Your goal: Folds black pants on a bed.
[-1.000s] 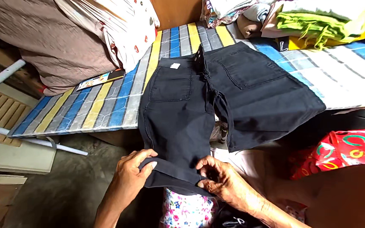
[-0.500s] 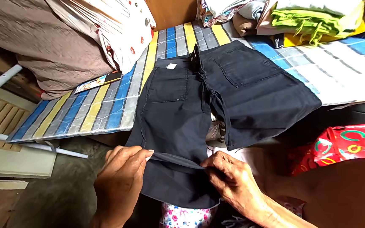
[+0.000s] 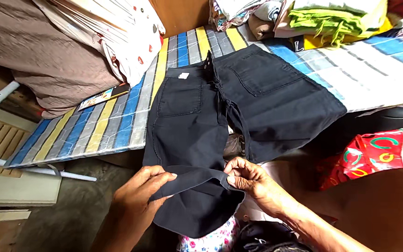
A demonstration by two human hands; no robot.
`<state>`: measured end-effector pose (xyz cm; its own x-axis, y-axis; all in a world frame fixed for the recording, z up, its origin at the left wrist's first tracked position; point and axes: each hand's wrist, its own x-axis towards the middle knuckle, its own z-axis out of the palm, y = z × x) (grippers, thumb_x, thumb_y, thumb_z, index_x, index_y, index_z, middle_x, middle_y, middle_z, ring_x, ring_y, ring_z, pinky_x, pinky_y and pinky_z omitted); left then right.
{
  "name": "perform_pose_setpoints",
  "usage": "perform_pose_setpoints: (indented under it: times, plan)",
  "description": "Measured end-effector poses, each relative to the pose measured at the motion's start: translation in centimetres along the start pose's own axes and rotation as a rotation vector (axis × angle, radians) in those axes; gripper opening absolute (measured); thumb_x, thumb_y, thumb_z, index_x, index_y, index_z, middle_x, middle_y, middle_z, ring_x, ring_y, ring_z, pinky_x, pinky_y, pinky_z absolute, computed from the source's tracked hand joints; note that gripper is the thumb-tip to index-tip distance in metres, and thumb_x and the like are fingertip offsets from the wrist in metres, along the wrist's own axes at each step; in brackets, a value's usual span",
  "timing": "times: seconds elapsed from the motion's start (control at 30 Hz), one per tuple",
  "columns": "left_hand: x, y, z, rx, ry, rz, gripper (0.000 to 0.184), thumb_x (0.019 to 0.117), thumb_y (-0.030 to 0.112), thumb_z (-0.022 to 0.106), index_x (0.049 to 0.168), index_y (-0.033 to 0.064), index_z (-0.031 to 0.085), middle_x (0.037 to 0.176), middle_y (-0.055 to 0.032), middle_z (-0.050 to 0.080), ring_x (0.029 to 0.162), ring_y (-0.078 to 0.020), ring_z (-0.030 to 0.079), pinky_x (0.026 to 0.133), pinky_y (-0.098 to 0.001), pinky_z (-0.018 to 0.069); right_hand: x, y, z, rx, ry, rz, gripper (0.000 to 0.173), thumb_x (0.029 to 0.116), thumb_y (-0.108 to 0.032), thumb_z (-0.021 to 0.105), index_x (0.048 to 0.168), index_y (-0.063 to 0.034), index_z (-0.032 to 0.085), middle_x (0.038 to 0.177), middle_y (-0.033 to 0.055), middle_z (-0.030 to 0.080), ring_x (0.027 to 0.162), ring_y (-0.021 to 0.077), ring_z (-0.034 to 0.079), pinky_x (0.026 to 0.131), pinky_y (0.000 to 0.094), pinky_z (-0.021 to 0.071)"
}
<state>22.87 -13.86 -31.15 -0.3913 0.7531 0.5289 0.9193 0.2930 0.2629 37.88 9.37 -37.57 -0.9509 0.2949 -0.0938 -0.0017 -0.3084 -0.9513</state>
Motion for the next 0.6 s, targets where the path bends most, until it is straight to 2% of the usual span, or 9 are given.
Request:
perform_pose_setpoints:
  times: [0.1,0.2,0.3,0.37,0.43,0.53,0.6]
  plan:
    - [-0.4,0.1,-0.2,-0.023,0.054,-0.040,0.030,0.0990,0.036,0.061,0.089,0.0126,0.077,0.088,-0.0029,0.070,0.090,0.0003,0.063,0.080,-0.0098,0.0481,-0.1,0.5,0.0,-0.114,-0.053,-0.097,0.012,0.0922,-0.001,0.061,0.096,-0.0119,0.065,0.076,-0.0126,0.066,0.073,-0.0048,0.063,0.071,0.0155,0.0526]
    - [-0.9,0.2,-0.4,-0.048,0.067,-0.086,0.031,0.0993,0.035,0.059,0.090,0.0121,0.077,0.090,-0.0032,0.071,0.091,0.0017,0.063,0.080,-0.0095,0.0481,-0.5,0.6,0.0,-0.164,-0.170,-0.213,0.008,0.0939,-0.007,0.064,0.101,-0.0114,0.066,0.084,-0.0153,0.067,0.078,-0.0077,0.062,0.074,0.0132,0.0523]
    - [-1.7,0.0,-0.5,-0.134,0.071,-0.118,0.033,0.1021,0.041,0.058,0.095,0.0146,0.076,0.092,-0.0003,0.070,0.092,0.0055,0.062,0.079,-0.0083,0.0483,-0.8,0.7,0.1,-0.144,-0.253,-0.248,0.009,0.0946,-0.010,0.066,0.103,-0.0099,0.065,0.086,-0.0152,0.067,0.080,-0.0084,0.062,0.075,0.0125,0.0519]
    - [-2.3,-0.1,-0.5,-0.175,0.079,-0.117,0.033,0.1037,0.042,0.056,0.098,0.0150,0.075,0.094,0.0004,0.070,0.093,0.0062,0.062,0.079,-0.0081,0.0487,-1.0,0.7,0.1,-0.179,-0.284,-0.251,0.010,0.0951,-0.010,0.065,0.105,-0.0064,0.066,0.087,-0.0126,0.067,0.081,-0.0079,0.061,0.076,0.0128,0.0517]
    - [-2.6,-0.1,-0.7,-0.184,0.086,-0.133,0.034,0.1050,0.040,0.055,0.100,0.0129,0.074,0.095,-0.0011,0.071,0.095,0.0060,0.062,0.082,-0.0083,0.0482,-1.1,0.6,0.1,-0.264,-0.325,-0.282,0.016,0.0966,-0.012,0.064,0.107,-0.0004,0.067,0.088,-0.0060,0.066,0.082,-0.0061,0.060,0.077,0.0132,0.0508]
    - [-2.7,0.5,-1.1,-0.153,0.099,-0.207,0.038,0.1045,0.034,0.056,0.095,0.0039,0.076,0.092,-0.0076,0.072,0.094,0.0055,0.062,0.083,-0.0082,0.0472,-1.2,0.5,0.5,-0.414,-0.340,-0.382,0.019,0.0987,-0.012,0.061,0.107,0.0039,0.067,0.087,0.0057,0.068,0.080,0.0006,0.062,0.076,0.0155,0.0506]
    - [-2.4,1.3,-1.3,-0.088,0.102,-0.300,0.036,0.1013,0.026,0.057,0.090,-0.0024,0.077,0.087,-0.0108,0.073,0.085,0.0042,0.063,0.078,-0.0095,0.0482,-1.4,0.7,0.9,-0.488,-0.286,-0.481,0.022,0.1004,-0.014,0.059,0.110,0.0044,0.067,0.087,0.0100,0.069,0.079,0.0058,0.064,0.076,0.0180,0.0518]
